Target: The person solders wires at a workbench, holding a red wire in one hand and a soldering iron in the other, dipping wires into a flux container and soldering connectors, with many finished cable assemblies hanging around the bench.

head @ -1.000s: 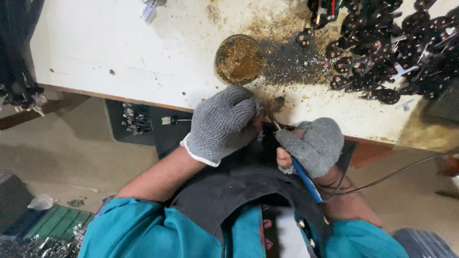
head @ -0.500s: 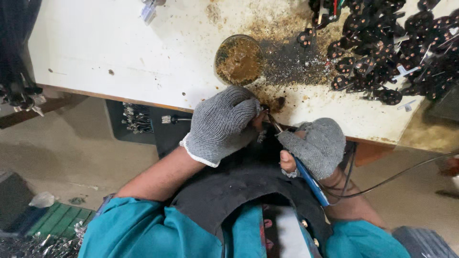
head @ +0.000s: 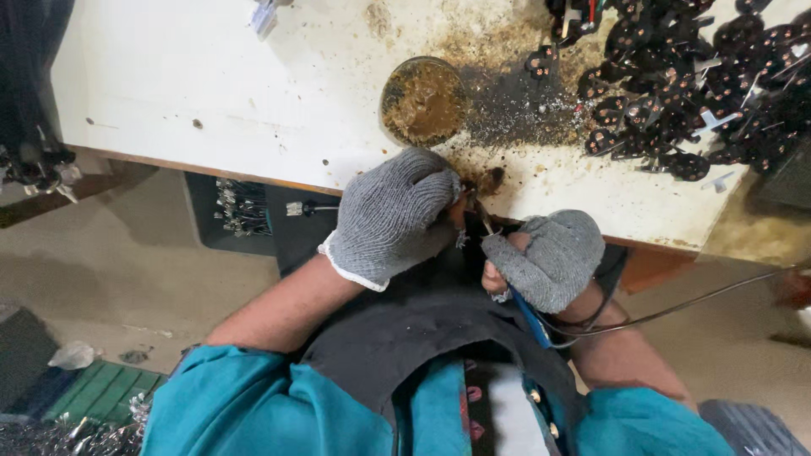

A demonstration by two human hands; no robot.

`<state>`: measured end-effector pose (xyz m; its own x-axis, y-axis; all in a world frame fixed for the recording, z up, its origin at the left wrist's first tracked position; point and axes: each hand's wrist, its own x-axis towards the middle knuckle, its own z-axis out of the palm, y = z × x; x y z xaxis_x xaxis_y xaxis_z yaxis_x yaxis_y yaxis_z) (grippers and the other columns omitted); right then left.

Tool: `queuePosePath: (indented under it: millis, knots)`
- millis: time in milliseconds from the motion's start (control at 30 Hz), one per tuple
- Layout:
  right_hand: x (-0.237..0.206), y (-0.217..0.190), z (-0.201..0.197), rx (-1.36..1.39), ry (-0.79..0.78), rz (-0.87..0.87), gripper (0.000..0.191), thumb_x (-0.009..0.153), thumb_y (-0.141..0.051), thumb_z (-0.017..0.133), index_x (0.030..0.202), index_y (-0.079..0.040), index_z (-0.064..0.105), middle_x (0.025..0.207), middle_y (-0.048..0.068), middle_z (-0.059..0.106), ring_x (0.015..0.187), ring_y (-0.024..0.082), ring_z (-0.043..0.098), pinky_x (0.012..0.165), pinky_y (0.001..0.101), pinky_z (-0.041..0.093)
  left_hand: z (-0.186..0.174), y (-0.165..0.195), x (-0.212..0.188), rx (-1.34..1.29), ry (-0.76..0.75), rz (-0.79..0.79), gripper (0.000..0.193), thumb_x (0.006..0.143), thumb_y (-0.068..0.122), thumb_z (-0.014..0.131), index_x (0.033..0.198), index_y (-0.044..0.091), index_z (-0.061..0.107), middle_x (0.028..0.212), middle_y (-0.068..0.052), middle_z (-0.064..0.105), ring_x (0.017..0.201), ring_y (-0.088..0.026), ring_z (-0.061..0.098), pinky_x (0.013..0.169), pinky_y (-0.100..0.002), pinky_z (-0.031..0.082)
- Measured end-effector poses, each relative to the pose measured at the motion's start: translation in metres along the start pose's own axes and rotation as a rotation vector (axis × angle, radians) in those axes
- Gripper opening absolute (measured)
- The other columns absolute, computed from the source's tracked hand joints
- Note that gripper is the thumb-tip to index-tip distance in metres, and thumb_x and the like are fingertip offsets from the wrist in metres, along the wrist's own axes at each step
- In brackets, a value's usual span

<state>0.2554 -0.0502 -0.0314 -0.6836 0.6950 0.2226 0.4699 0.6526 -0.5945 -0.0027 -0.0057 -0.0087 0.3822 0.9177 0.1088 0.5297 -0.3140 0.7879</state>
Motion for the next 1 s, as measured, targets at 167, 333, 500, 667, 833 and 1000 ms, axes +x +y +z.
queuePosePath:
  millis: [167,333,500,667,833,1000]
  knots:
    - [0.001,0.002,0.000,-0.039,0.025,-0.050,0.038,0.069,-0.025,0.089,0.101,-0.016,0.071,0.065,0.003,0.061,0.051,0.025,0.059,0.044,0.0418,0.040,0.003,-0.001,-0.001,0.007,0.017,-0.013,0.023,0.081,0.015,0.081,0.099,0.011,0.068,0.101,-0.011,0.066,0.087,-0.032,0.069,0.069,-0.043,0.055]
    - [0.001,-0.007,-0.009,0.218,-0.053,0.308,0.021,0.071,-0.027,0.086,0.085,-0.018,0.073,0.061,0.003,0.065,0.049,0.023,0.061,0.043,0.0387,0.043,0.004,0.000,-0.001,0.018,0.036,-0.009,0.022,0.083,0.014,0.082,0.100,0.011,0.068,0.101,-0.010,0.066,0.087,-0.032,0.069,0.070,-0.043,0.055]
    - [-0.001,-0.008,-0.012,0.235,0.167,-0.034,0.015,0.088,-0.018,0.082,0.082,-0.007,0.075,0.066,0.003,0.067,0.054,0.020,0.064,0.048,0.0340,0.044,0.003,-0.001,-0.001,0.011,0.013,-0.009,0.025,0.080,0.016,0.083,0.100,0.011,0.069,0.099,-0.010,0.066,0.086,-0.033,0.068,0.068,-0.043,0.054]
    - [-0.004,-0.011,-0.003,0.842,-0.178,0.857,0.031,0.086,-0.019,0.077,0.060,-0.007,0.068,0.051,0.004,0.063,0.043,0.017,0.063,0.043,0.0308,0.048,0.004,0.000,-0.001,0.024,0.035,0.000,0.023,0.084,0.015,0.082,0.101,0.012,0.068,0.100,-0.010,0.066,0.088,-0.032,0.068,0.071,-0.043,0.055]
    - [-0.001,-0.007,-0.009,0.576,-0.073,0.414,0.029,0.088,-0.014,0.075,0.062,-0.008,0.065,0.056,0.005,0.061,0.049,0.019,0.063,0.049,0.0312,0.047,0.005,0.001,-0.001,0.029,0.045,-0.001,0.023,0.084,0.015,0.082,0.100,0.011,0.067,0.100,-0.010,0.066,0.087,-0.032,0.069,0.070,-0.042,0.055]
    - [0.008,-0.007,-0.012,0.195,0.116,-0.141,0.017,0.085,-0.015,0.079,0.070,-0.008,0.075,0.051,0.005,0.056,0.042,0.023,0.058,0.040,0.0342,0.040,0.005,0.000,-0.001,0.029,0.063,0.007,0.023,0.083,0.016,0.083,0.100,0.011,0.066,0.100,-0.010,0.066,0.087,-0.033,0.068,0.071,-0.043,0.055]
